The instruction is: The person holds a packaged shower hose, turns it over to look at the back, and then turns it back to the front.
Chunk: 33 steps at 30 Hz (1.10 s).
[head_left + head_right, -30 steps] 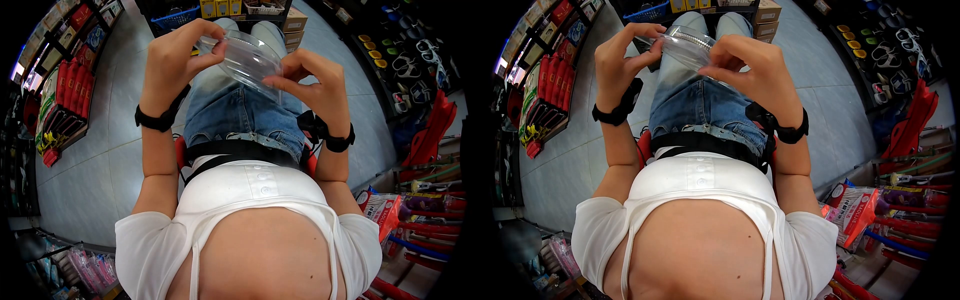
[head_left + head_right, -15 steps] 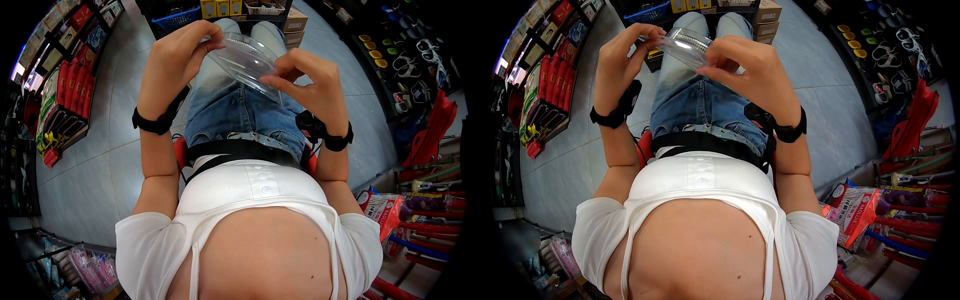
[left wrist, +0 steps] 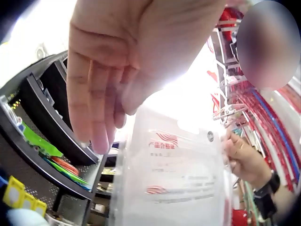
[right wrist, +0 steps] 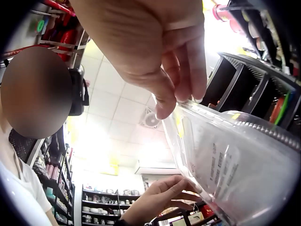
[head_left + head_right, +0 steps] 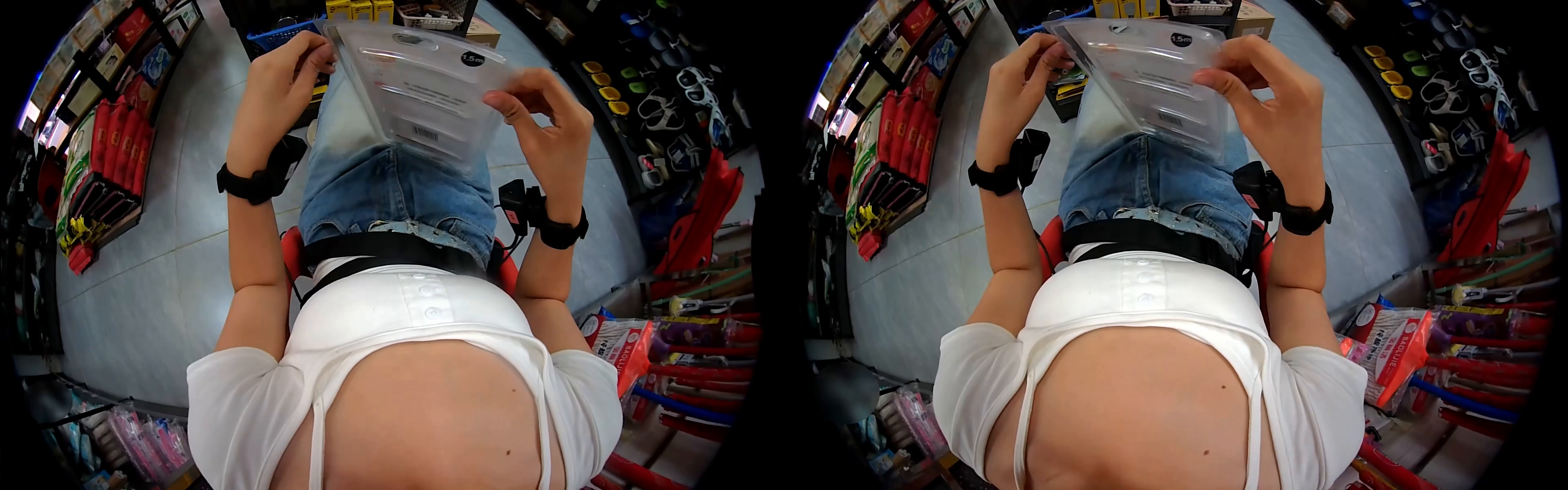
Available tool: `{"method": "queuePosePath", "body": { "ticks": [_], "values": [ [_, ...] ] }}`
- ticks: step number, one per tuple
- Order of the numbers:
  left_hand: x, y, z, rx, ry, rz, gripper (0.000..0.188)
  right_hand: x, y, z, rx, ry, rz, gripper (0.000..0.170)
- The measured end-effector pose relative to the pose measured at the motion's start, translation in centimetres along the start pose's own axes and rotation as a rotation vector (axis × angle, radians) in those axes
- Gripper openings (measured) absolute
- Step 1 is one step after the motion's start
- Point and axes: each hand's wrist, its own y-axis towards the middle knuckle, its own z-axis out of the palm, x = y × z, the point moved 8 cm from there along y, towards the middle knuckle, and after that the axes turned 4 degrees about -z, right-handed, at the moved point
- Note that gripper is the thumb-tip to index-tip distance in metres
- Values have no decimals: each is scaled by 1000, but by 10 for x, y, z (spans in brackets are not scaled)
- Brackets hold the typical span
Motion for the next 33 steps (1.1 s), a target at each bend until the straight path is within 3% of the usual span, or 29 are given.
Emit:
{"method": "queuePosePath", "body": {
  "ticks": [8,12,15,21,24,33],
  "values": [
    [-41,-9,-26,-245,-116,193,11,-1,-2,-21,-65,219,20,19],
    [-50,-13,-27,-140,-136,151,10,-15,-2,-24,-33,253,49,20],
    [-45,-13,-22,-23,6,119,12,-42,-4,-15,67,290,142,24],
    [-47,-11,-3,-1,85,160,31,-56,-2,-7,-57,159,233,39],
    [-35,-9,2,44,87,89,31,-61,-2,0,29,165,259,43],
    [-49,-12,-11,39,71,190,25,-41,-4,-16,37,237,74,39]
  ]
}}
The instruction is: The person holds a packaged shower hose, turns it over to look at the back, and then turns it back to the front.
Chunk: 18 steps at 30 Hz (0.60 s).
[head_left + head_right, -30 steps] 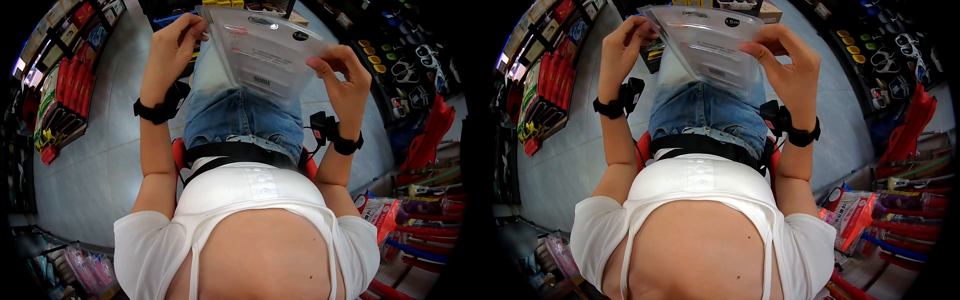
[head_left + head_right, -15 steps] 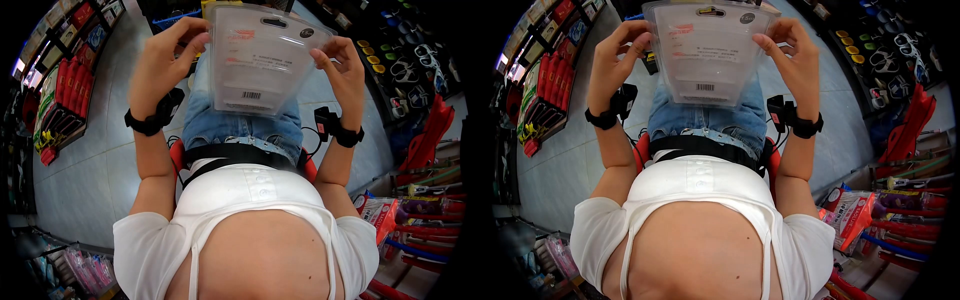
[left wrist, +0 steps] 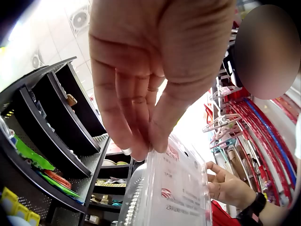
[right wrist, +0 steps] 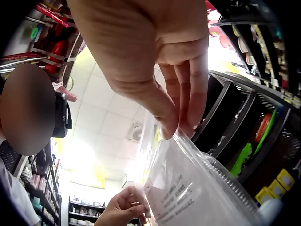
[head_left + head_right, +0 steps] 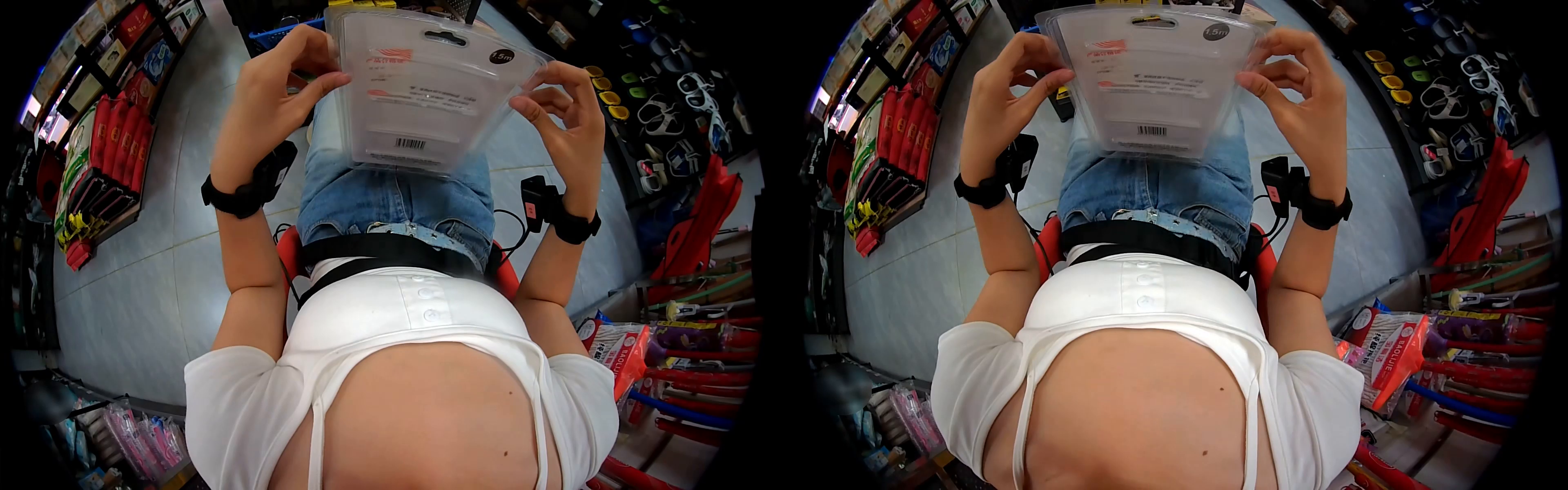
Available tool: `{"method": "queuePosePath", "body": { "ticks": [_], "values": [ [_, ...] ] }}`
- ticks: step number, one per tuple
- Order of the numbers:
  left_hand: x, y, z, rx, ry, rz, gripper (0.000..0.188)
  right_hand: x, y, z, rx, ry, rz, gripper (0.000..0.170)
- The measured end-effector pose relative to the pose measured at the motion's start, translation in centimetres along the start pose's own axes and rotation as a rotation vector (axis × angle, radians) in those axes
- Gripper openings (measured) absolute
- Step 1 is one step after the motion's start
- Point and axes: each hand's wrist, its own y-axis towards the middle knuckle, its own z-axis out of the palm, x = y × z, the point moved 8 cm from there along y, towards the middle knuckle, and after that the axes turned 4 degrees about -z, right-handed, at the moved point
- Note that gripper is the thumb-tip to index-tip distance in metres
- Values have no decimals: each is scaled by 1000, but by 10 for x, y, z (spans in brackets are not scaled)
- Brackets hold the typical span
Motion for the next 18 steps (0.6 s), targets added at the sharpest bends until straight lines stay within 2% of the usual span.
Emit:
{"method": "queuePosePath", "body": {
  "ticks": [3,6,9,12,15,18],
  "values": [
    [2,-1,-2,11,34,5,19,0,-1,4,28,-1,-10,37],
    [3,-1,-8,-33,-65,-52,17,9,0,5,14,-64,-75,36],
    [-8,-3,-19,-153,-65,22,13,15,-1,0,-62,-86,-134,36],
    [-14,-3,-21,-139,-70,61,13,21,-1,-3,-127,-166,-184,33],
    [-9,-1,-12,-65,27,119,16,10,1,4,-20,-179,-34,28],
    [-1,-1,-3,19,33,9,17,6,3,14,80,-190,26,23]
  ]
}}
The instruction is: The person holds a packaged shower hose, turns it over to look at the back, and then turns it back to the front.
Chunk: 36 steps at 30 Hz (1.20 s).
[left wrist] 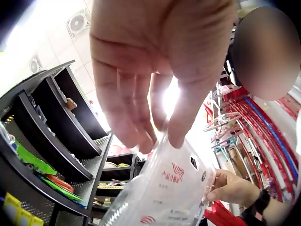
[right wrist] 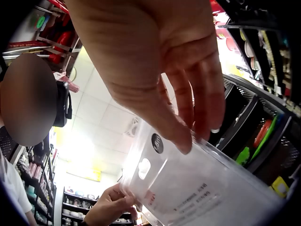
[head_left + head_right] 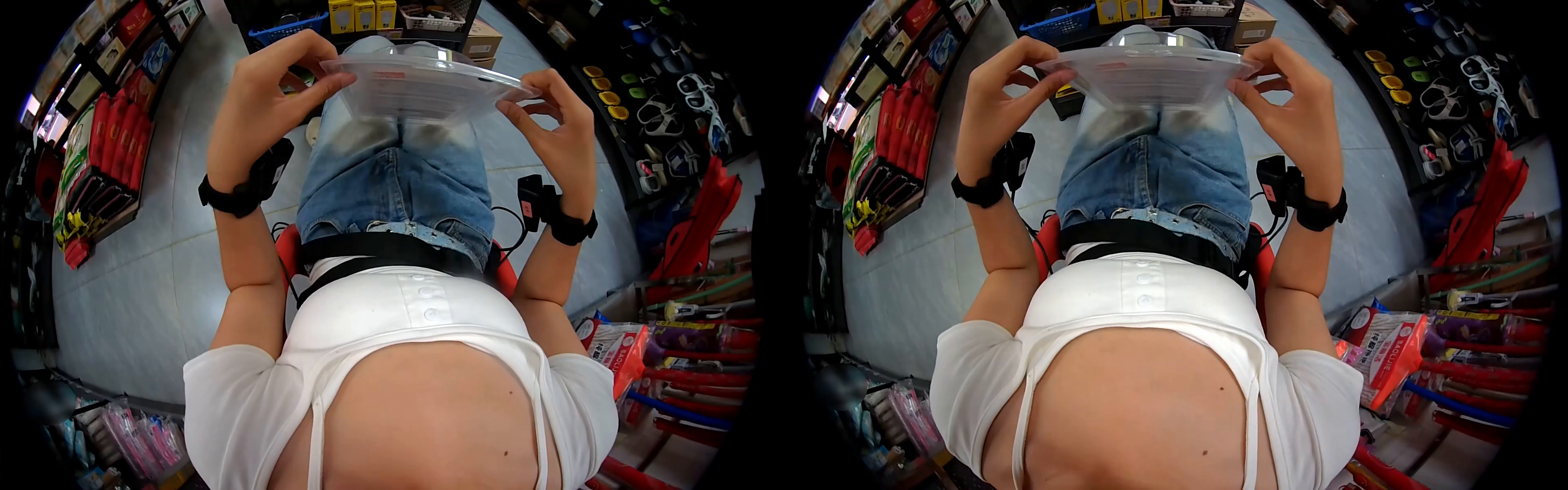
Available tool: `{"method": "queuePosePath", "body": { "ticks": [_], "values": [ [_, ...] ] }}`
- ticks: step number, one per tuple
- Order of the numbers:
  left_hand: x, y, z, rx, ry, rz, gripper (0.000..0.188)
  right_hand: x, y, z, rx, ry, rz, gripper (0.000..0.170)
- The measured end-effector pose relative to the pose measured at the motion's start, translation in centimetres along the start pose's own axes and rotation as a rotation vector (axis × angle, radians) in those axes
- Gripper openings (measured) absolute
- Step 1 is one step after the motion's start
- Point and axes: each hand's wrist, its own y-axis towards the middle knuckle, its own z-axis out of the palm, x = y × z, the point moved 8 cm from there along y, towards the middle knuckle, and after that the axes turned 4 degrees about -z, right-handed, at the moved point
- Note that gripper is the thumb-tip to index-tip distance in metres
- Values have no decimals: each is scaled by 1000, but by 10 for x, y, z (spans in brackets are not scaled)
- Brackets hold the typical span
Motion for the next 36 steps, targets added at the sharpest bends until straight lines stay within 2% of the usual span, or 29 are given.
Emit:
{"method": "queuePosePath", "body": {
  "ticks": [6,9,12,15,18,27,30,36],
  "values": [
    [-9,-1,-2,69,-77,-1,20,1,-3,2,143,55,29,21],
    [-9,-4,3,186,-114,24,21,4,-5,6,234,37,33,21],
    [-10,-4,1,177,-98,20,21,9,-6,6,242,9,7,21],
    [-12,-1,-4,26,-73,46,22,13,-2,3,115,-4,-51,21],
    [-22,1,-8,-70,46,177,19,20,-1,0,-15,-84,-143,22],
    [-31,-4,-14,-196,54,309,17,26,-2,-5,-97,-188,-195,20],
    [-25,-1,-13,-209,117,205,20,23,1,-4,-79,-151,-178,21],
    [0,2,-5,-128,-2,-15,23,-19,-1,12,67,109,49,23]
  ]
}}
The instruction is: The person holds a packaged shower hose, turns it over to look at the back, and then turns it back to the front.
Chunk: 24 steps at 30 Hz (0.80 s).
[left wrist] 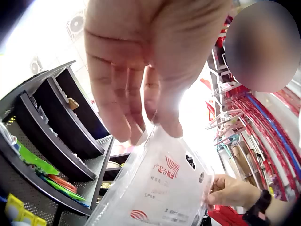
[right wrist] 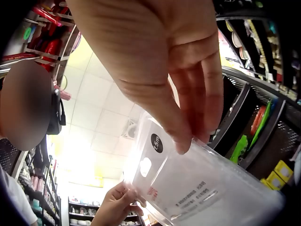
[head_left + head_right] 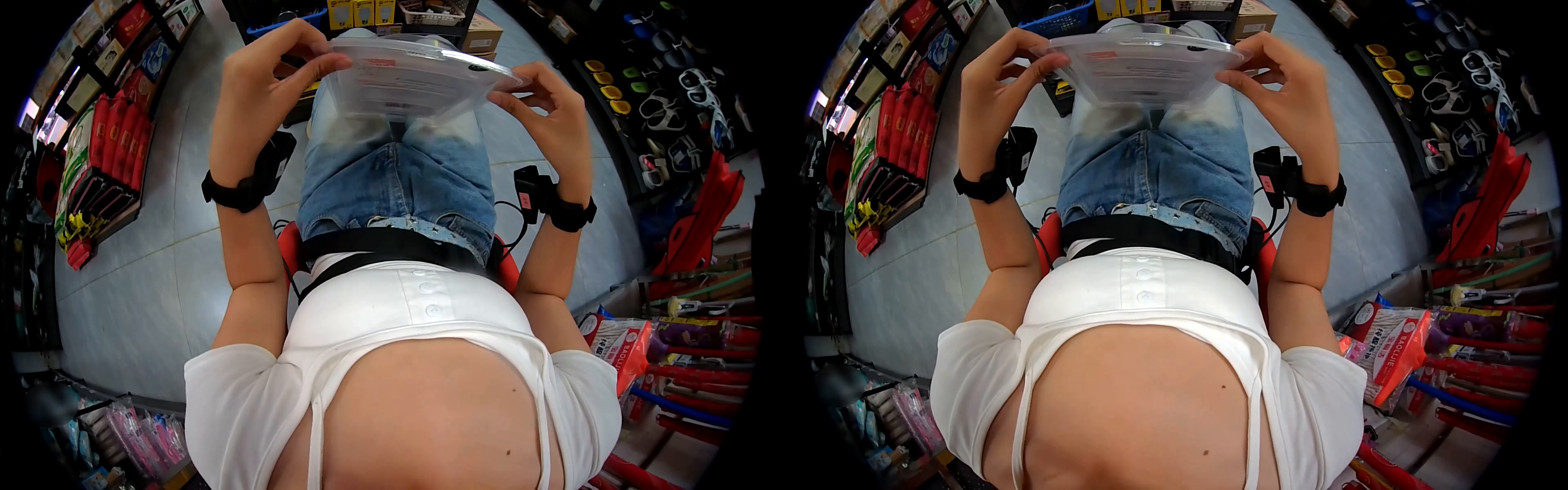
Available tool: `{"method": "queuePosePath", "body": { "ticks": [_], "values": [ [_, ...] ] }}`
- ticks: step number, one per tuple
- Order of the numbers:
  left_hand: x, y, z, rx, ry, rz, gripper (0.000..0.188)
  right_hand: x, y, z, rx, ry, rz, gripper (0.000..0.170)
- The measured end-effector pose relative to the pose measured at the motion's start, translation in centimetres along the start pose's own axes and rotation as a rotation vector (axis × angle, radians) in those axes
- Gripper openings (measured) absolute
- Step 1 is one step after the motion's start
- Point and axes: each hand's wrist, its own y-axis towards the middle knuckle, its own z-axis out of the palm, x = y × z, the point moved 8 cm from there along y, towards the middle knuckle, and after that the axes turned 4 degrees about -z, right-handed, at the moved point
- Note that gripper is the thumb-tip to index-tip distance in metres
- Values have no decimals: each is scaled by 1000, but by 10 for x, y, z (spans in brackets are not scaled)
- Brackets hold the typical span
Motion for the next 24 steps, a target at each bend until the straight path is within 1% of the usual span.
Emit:
{"method": "queuePosePath", "body": {
  "ticks": [3,6,9,12,15,16,17,19,21,24],
  "values": [
    [25,-3,20,233,-47,-103,15,-16,-1,-1,-7,6,50,20],
    [60,-10,43,376,-31,-199,14,-32,-2,3,-5,79,153,19],
    [77,-8,50,326,-102,-219,18,-47,-3,8,4,180,256,18],
    [83,-6,52,258,-144,-246,18,-77,-13,34,241,72,290,18],
    [81,-4,50,224,-98,-237,17,-96,-15,51,172,158,341,15],
    [79,-4,49,216,-84,-225,16,-93,-12,51,156,142,266,13],
    [76,-4,47,211,-72,-213,14,-88,-10,50,127,120,250,13],
    [73,-2,42,184,-73,-214,13,-75,-7,44,59,69,224,12],
    [68,-2,35,133,-103,-245,14,-64,-4,36,18,154,246,12],
    [60,-3,35,211,-227,-257,18,-59,-4,30,7,224,236,13]
  ]
}}
